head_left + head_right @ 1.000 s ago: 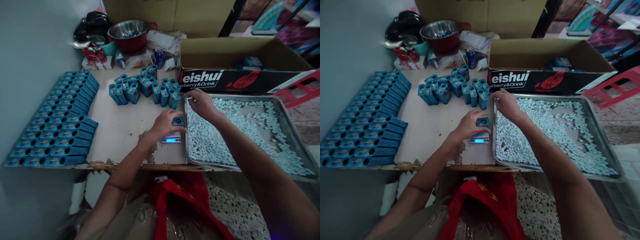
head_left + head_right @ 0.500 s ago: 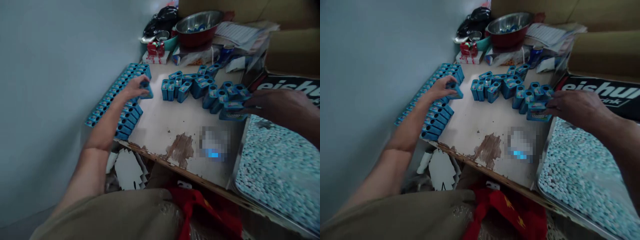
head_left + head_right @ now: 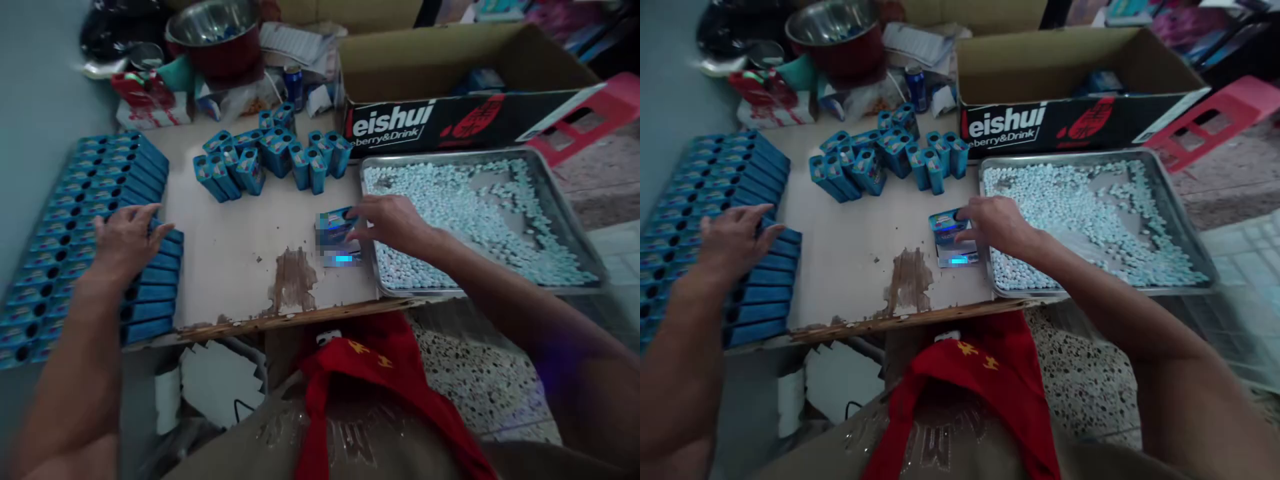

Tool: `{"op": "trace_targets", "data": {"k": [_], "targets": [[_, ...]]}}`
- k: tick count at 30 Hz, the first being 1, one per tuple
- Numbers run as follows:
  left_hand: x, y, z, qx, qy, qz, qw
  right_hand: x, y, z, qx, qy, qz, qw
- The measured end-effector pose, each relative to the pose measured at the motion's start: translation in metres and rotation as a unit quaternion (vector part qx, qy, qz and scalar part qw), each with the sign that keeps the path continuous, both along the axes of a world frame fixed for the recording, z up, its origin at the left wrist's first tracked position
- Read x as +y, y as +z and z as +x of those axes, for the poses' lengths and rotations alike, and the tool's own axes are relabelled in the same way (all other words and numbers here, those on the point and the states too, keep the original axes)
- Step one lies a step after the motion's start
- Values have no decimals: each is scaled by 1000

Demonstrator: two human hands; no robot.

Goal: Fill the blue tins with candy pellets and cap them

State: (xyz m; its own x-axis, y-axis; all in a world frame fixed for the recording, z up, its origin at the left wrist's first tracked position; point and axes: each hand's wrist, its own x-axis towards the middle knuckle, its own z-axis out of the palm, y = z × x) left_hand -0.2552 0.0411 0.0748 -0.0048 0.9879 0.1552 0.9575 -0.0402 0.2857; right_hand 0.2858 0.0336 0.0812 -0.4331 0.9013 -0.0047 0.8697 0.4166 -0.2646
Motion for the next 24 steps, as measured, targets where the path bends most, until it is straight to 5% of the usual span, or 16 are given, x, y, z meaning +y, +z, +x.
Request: {"op": "trace_targets", "data": {"k": [4, 9, 15, 18, 20, 24], "targets": [[-20, 7, 30, -18, -47, 28, 998, -19, -32, 72, 55, -74, 40, 995], [-39, -11, 96, -2, -135, -19, 991, -37, -88, 125, 20, -8, -29, 999], [-39, -39, 177, 6, -187, -47, 981, -12, -85, 120, -12, 32, -84, 996], [-40, -44, 197, 0, -197, -50, 979, -6, -82, 131, 82, -31, -154, 984], [-42, -46, 204, -20, -182, -46, 982, -8, -80, 142, 223, -117, -207, 945], [-47, -49, 213, -48, -147, -57, 986, -21, -72, 155, 472, -283, -324, 769]]}}
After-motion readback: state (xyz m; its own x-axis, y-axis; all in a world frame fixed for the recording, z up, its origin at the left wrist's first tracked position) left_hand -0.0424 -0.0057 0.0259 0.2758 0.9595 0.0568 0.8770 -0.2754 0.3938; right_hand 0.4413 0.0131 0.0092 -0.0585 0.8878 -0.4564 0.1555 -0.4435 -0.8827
